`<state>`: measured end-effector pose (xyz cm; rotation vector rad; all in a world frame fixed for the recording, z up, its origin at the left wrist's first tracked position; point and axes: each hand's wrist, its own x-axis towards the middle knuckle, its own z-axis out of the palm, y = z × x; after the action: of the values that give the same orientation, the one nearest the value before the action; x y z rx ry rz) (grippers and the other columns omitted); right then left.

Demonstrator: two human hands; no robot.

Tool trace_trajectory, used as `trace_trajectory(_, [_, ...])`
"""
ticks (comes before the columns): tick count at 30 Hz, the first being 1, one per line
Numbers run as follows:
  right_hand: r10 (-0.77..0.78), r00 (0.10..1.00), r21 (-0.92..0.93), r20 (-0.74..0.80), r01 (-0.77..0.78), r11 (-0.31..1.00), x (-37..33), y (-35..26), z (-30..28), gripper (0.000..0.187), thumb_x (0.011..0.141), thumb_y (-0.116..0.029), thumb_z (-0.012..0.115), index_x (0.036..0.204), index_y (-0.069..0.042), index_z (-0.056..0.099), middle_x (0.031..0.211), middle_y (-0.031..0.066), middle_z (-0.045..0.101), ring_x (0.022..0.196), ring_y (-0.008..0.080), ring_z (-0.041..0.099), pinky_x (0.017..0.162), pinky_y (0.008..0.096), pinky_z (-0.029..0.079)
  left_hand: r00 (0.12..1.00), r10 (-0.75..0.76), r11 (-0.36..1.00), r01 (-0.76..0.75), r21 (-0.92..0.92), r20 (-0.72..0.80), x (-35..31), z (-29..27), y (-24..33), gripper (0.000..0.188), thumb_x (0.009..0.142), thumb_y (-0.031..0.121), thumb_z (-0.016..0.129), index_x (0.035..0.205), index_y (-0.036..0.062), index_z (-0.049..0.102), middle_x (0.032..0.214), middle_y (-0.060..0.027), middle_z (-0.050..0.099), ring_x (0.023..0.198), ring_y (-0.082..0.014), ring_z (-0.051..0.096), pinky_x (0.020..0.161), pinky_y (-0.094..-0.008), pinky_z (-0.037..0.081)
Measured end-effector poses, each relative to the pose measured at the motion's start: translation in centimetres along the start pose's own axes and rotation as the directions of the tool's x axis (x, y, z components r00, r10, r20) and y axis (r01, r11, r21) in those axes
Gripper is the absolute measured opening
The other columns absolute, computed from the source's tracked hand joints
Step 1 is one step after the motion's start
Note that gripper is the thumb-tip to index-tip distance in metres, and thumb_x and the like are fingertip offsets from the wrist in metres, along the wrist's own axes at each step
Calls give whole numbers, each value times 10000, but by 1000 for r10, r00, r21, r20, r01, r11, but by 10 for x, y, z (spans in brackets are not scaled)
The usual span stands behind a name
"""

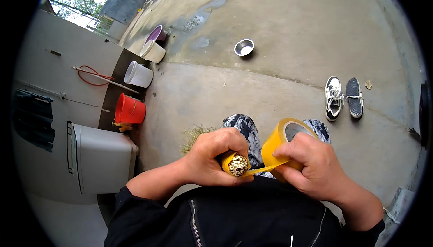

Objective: The person sits on a concrete patio and wraps the handle of a straw broom with yellow tape. They then move indoors, retrieve a string, and tie it around the taped handle to secure it.

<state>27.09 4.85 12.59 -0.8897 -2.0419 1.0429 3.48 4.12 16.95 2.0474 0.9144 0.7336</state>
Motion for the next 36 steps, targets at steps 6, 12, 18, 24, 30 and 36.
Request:
trace_trajectory(6, [37, 998, 13, -45, -37, 999, 0, 11, 8, 251, 680, -125, 704, 906, -123, 597, 743, 65, 530, 655, 265, 562, 562, 362, 448, 994, -33, 982, 52, 180, -104, 5, 4, -9, 375, 586, 122, 834, 863, 73, 585, 810, -45, 597, 730, -192, 569, 661, -279, 464])
trace_trajectory(12, [68, 996, 50, -60, -65, 997, -1, 14, 14, 245, 683, -131, 702, 903, -119, 595, 753, 73, 544, 676, 272, 570, 582, 361, 457, 972, -193, 968, 211, 133, -135, 0, 7, -4, 447, 620, 74, 809, 1032, 110, 640, 926, -47, 553, 848, -152, 538, 706, -263, 466])
trace_trajectory(18, [92, 992, 75, -91, -86, 993, 2, 21, 18, 244, 687, -133, 696, 906, -113, 591, 764, 81, 555, 692, 280, 575, 594, 357, 463, 920, -359, 933, 347, -98, -157, -1, 11, -7, 543, 655, 85, 800, 1141, 49, 560, 974, -72, 584, 885, -135, 568, 780, -253, 482])
trace_trajectory(24, [102, 987, 153, -124, -83, 985, 18, 25, 19, 229, 700, -133, 667, 909, -86, 587, 827, 91, 583, 728, 279, 591, 632, 342, 475, 889, -431, 888, 387, -248, -156, 7, 4, -10, 477, 743, 202, 755, 1082, -27, 511, 946, -77, 615, 821, -104, 581, 727, -230, 483])
trace_trajectory(30, [103, 988, 188, -111, -81, 979, 31, 30, 19, 216, 711, -119, 637, 913, -64, 587, 881, 103, 597, 778, 284, 601, 684, 333, 479, 885, -456, 873, 424, -242, -94, 16, -1, -10, 435, 826, 298, 664, 1067, -37, 525, 891, -53, 609, 714, -57, 536, 623, -182, 438])
trace_trajectory(36, [126, 987, 199, -96, -105, 974, 35, 37, 24, 207, 718, -118, 621, 913, -58, 583, 881, 104, 598, 803, 287, 597, 709, 337, 475, 871, -489, 823, 440, -358, -54, 15, 4, -16, 415, 856, 292, 619, 1082, -42, 520, 883, -41, 591, 737, -62, 535, 647, -190, 441])
